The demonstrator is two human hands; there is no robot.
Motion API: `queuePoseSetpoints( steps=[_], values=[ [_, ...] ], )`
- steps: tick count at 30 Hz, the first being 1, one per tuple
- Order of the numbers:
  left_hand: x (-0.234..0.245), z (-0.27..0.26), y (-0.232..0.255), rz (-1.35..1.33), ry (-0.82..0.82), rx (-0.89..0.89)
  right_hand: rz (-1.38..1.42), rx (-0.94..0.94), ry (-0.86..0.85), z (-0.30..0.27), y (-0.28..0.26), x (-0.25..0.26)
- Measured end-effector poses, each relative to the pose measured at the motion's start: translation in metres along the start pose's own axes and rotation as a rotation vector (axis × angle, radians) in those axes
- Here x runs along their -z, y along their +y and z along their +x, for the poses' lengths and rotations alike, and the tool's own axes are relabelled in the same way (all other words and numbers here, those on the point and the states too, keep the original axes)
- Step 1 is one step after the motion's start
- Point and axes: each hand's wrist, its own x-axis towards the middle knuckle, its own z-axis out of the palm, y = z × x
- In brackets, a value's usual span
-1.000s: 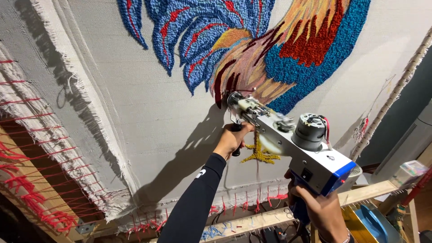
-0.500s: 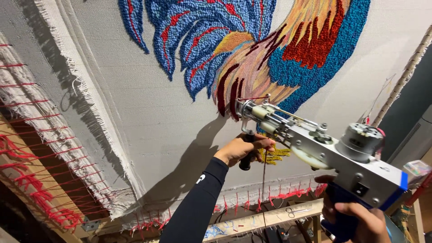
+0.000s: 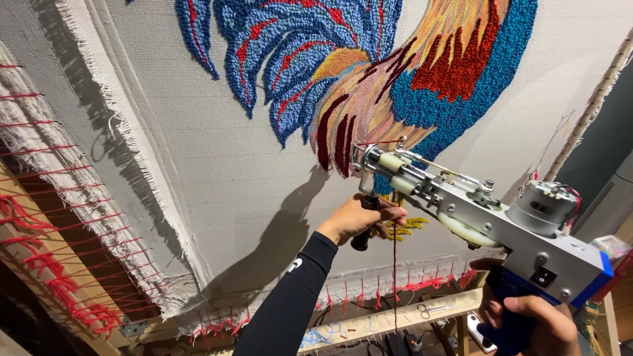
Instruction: The person uses a tufting gun to create a rug featuring a rooster design.
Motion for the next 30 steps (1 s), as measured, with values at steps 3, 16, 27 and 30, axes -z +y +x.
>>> queuePoseSetpoints(
  steps=[3, 16, 27, 30],
  values=[
    [-0.002, -0.009, 0.001, 0.130, 0.063, 0.098, -0.203, 0.182, 0.049, -0.001, 0.004, -0.005],
    [0.025, -0.001, -0.030, 0.127, 0.054, 0.037, -0.152, -0.135, 0.035, 0.022, -0.008, -0.018],
    [0.033, 0.006, -0.019, 0.044, 0.231, 0.042, -0.212, -0.090, 0.167, 0.021, 0.009, -0.090],
    [0.042, 0.023, -0.040, -0.026, 0.348, 0.020, -0.432, 0.005, 0.178, 0.021, 0.027, -0.097]
  ],
)
